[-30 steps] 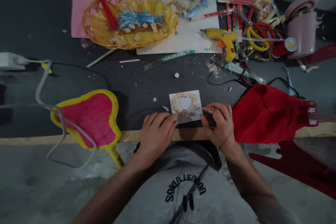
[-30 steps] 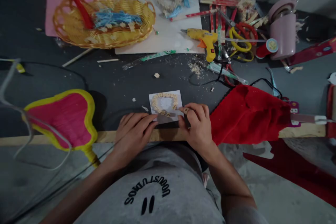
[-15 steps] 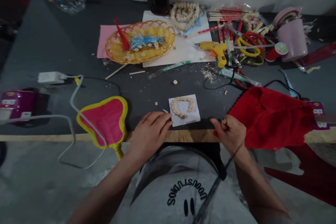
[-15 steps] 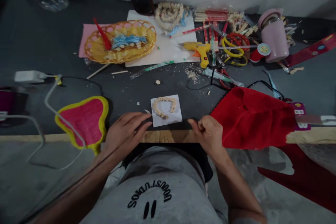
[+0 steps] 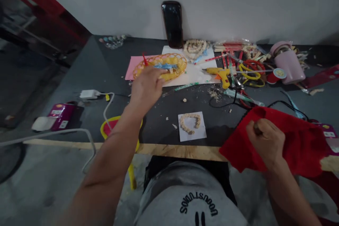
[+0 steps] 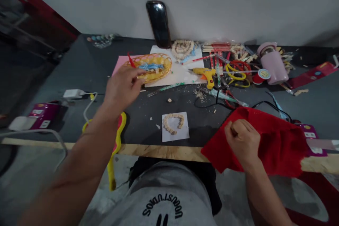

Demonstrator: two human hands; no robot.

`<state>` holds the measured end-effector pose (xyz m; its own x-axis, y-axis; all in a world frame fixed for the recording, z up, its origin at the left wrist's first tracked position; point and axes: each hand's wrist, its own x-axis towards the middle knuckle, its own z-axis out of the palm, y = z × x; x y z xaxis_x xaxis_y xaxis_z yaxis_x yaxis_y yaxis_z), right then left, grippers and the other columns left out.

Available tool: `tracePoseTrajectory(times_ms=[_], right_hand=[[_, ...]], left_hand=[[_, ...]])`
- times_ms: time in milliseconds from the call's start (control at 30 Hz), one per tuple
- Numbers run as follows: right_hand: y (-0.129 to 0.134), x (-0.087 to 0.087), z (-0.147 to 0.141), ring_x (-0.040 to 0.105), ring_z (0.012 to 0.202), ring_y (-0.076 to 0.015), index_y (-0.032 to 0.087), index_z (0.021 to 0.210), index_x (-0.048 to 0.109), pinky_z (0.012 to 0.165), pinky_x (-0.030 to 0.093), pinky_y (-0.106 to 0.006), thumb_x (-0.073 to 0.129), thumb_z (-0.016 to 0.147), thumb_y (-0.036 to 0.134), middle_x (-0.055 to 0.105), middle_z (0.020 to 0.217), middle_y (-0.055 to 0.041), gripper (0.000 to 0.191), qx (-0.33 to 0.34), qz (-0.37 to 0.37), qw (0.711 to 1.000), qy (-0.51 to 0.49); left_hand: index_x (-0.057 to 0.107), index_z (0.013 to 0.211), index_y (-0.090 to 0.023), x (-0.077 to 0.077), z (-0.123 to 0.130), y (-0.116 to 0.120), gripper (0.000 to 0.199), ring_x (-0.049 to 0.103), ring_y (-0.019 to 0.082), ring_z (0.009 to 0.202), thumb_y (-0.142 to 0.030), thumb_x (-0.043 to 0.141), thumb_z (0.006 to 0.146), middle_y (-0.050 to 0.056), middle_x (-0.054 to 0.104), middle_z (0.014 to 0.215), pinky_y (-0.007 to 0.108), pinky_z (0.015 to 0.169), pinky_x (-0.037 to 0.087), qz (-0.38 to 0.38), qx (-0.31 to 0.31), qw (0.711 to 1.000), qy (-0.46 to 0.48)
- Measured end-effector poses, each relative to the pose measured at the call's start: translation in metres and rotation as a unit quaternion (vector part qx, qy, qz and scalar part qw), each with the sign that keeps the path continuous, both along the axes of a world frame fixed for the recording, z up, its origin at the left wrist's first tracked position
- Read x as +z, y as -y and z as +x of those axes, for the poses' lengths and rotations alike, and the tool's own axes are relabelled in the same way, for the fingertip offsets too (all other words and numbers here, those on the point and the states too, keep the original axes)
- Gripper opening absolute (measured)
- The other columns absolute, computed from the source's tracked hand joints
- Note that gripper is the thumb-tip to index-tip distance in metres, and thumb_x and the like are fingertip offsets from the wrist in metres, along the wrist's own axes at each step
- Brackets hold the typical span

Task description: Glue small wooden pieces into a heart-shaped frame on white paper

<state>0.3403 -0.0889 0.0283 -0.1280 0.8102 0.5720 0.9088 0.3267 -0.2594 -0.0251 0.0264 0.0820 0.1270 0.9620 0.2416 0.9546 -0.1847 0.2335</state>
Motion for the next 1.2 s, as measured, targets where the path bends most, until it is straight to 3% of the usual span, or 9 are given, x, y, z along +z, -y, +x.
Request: tracePoseTrajectory(times_ms=[133,233,367,667,800,933,1000,1100,1200], right_hand=[[-0.017,-0.001,0.01,0.064,0.084,-0.0228,0.021,0.087,0.054,0.068,0.052,-0.034,0.061,0.088,0.028,0.068,0.09,-0.0095,0.011,-0.032,-0.018,0.999,0.018],[-0.027,0.0,0.006,0.065,0.103,-0.0275,0.018,0.1,0.056,0.077,0.057,-0.038,0.06,0.09,0.028,0.069,0.106,-0.0142,0.015,-0.006,-0.031,0.999,0.035],[-0.037,0.004,-0.006,0.065,0.106,-0.0263,0.018,0.104,0.057,0.085,0.058,-0.038,0.057,0.092,0.026,0.066,0.111,-0.013,0.015,0.045,-0.043,0.997,0.056],[-0.051,0.007,-0.03,0.066,0.105,-0.0245,0.021,0.107,0.062,0.085,0.058,-0.036,0.056,0.093,0.025,0.063,0.114,-0.0115,0.015,0.101,-0.076,0.99,0.058],[-0.052,0.004,-0.035,0.067,0.101,-0.0237,0.021,0.11,0.062,0.078,0.059,-0.035,0.055,0.094,0.026,0.063,0.114,-0.011,0.018,0.101,-0.091,0.989,0.063],[-0.051,0.002,-0.037,0.067,0.101,-0.0238,0.02,0.113,0.062,0.081,0.06,-0.036,0.057,0.094,0.025,0.063,0.115,-0.011,0.02,0.101,-0.085,0.989,0.069],[-0.051,0.003,-0.037,0.068,0.1,-0.0231,0.02,0.113,0.062,0.081,0.06,-0.036,0.057,0.094,0.025,0.063,0.115,-0.0108,0.021,0.098,-0.086,0.989,0.07],[-0.051,0.003,-0.038,0.068,0.099,-0.0228,0.02,0.112,0.062,0.081,0.061,-0.035,0.058,0.094,0.025,0.064,0.115,-0.0109,0.019,0.098,-0.092,0.989,0.069],[-0.05,0.002,-0.04,0.068,0.1,-0.023,0.021,0.111,0.063,0.081,0.061,-0.035,0.056,0.095,0.024,0.065,0.114,-0.0106,0.018,0.1,-0.105,0.987,0.063]], left_hand=[[0.07,0.116,-0.021,0.012,-0.034,-0.047,0.037,0.062,0.026,0.108,-0.019,0.046,0.088,0.01,0.069,0.118,0.04,0.095,0.048,-0.04,0.083,0.995,-0.049],[0.075,0.103,-0.022,0.002,-0.054,-0.075,0.031,0.066,0.025,0.1,-0.018,0.052,0.083,0.007,0.074,0.109,0.037,0.089,0.05,-0.105,0.074,0.99,-0.064],[0.075,0.106,-0.026,-0.018,-0.065,-0.094,0.03,0.067,0.024,0.097,-0.024,0.058,0.082,0.004,0.076,0.106,0.033,0.082,0.049,-0.172,0.044,0.978,-0.109],[0.076,0.093,-0.028,-0.036,-0.07,-0.106,0.02,0.066,0.022,0.09,-0.027,0.061,0.079,0.002,0.076,0.094,0.03,0.077,0.048,-0.174,0.017,0.978,-0.11],[0.075,0.089,-0.024,-0.032,-0.069,-0.107,0.02,0.066,0.024,0.089,-0.024,0.057,0.081,0.005,0.075,0.092,0.032,0.078,0.048,-0.169,0.034,0.979,-0.11],[0.07,0.113,-0.021,-0.023,-0.065,-0.1,0.037,0.065,0.028,0.101,-0.016,0.048,0.084,0.01,0.072,0.113,0.037,0.082,0.049,-0.138,0.051,0.984,-0.103],[0.068,0.118,-0.023,-0.019,-0.062,-0.096,0.04,0.065,0.026,0.103,-0.016,0.05,0.083,0.008,0.071,0.118,0.036,0.084,0.048,-0.147,0.021,0.985,-0.084],[0.073,0.106,-0.026,-0.018,-0.055,-0.092,0.028,0.066,0.023,0.096,-0.024,0.06,0.082,0.002,0.074,0.104,0.032,0.083,0.048,-0.217,-0.043,0.974,-0.057],[0.074,0.106,-0.027,-0.02,-0.046,-0.094,0.026,0.066,0.024,0.098,-0.025,0.059,0.084,0.003,0.074,0.105,0.033,0.084,0.048,-0.22,-0.04,0.973,-0.047]])
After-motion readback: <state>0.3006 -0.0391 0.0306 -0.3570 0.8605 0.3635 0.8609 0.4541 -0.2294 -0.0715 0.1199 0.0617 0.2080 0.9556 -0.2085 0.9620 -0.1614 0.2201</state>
